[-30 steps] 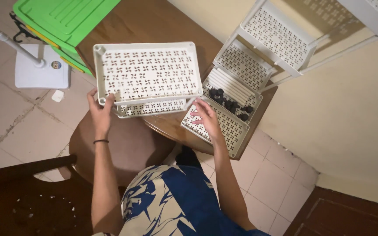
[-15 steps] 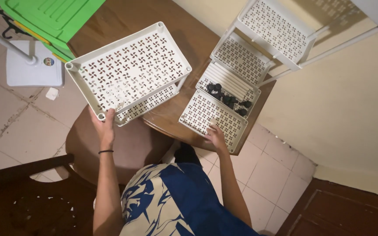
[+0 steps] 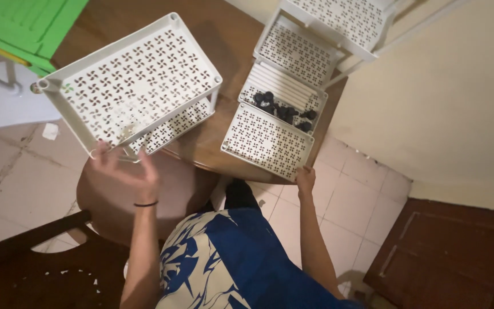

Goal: The person assembles a white plastic shelving unit by inserting vertical poles into perforated trays and stacking them. They handle trays and poles repeatedly, aligning and securing components on a wooden table.

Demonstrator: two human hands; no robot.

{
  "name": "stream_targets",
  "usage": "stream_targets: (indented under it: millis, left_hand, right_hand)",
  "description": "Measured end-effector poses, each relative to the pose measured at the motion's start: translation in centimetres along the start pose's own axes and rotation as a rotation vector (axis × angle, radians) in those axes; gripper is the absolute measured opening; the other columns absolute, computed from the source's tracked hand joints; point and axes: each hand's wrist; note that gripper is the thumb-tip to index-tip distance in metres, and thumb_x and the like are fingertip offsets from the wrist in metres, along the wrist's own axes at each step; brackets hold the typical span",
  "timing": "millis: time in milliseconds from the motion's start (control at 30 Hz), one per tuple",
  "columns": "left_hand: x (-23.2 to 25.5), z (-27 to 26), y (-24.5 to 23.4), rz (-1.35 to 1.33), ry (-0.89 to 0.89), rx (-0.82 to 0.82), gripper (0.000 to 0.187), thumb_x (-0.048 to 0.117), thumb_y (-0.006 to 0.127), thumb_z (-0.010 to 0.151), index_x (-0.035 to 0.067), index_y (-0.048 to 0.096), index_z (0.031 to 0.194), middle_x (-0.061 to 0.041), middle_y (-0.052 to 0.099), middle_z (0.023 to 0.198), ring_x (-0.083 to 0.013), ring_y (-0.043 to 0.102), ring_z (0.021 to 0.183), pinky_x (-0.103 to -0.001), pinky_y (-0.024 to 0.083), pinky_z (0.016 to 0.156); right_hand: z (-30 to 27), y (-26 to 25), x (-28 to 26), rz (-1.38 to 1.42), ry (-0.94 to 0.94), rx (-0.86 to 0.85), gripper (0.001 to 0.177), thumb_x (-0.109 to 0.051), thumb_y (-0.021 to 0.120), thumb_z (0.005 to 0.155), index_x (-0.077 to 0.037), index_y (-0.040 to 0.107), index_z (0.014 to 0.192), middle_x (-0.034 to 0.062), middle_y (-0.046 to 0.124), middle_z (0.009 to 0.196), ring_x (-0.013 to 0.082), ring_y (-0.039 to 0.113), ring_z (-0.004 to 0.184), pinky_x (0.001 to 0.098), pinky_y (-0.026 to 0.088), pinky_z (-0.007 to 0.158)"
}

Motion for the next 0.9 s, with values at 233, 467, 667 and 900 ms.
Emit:
stream_targets:
  millis: [233,467,667,900]
  left_hand:
    - [5.1,-3.5,10.9,-0.291,0.068,-0.685,0.019,0.002,0.067,0.088,0.001,0.065,0.107,-0.019,0.051,0.14,-0.0395,0.049,0.135,-0.048,0.041,0.114]
    - [3.6,-5.4,22.5,-0.345,0.003,-0.821,0.019,-0.003,0.059,0.088,0.002,0.065,0.105,-0.021,0.064,0.12,-0.041,0.061,0.109,-0.045,0.049,0.096]
    - [0.9,-6.2,30.5,-0.162,-0.174,-0.885,0.015,-0.001,0.06,0.091,0.004,0.069,0.102,-0.024,0.068,0.095,-0.0415,0.068,0.089,-0.047,0.052,0.078]
    - [-3.6,-6.3,37.0,-0.113,-0.217,-0.953,0.023,-0.003,0.056,0.084,0.004,0.071,0.101,-0.026,0.07,0.101,-0.0424,0.071,0.093,-0.048,0.056,0.082]
  right_hand:
    - [3.1,-1.3,-0.5,-0.083,-0.218,0.078,0.029,-0.017,0.069,0.095,0.002,0.064,0.116,0.0134,0.072,0.105,0.0193,0.067,0.092,0.0325,0.055,0.081]
    - [7.1,-2.6,-2.4,-0.127,-0.396,0.106,0.025,-0.017,0.069,0.092,0.002,0.071,0.109,0.0134,0.074,0.101,0.0219,0.069,0.094,0.0335,0.054,0.086]
    - [11.3,-2.4,-4.4,-0.24,-0.375,0.144,0.025,-0.021,0.072,0.089,-0.001,0.074,0.104,0.0138,0.077,0.1,0.0248,0.073,0.094,0.0354,0.056,0.086]
    - [16.8,-0.8,-6.1,-0.385,-0.317,0.101,0.031,-0.025,0.073,0.089,-0.002,0.071,0.11,0.0159,0.076,0.108,0.0293,0.073,0.101,0.0375,0.056,0.09]
Point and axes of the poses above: each hand's wrist, its own z-axis towards the middle knuckle, its own y-axis out of the palm, x = y × z
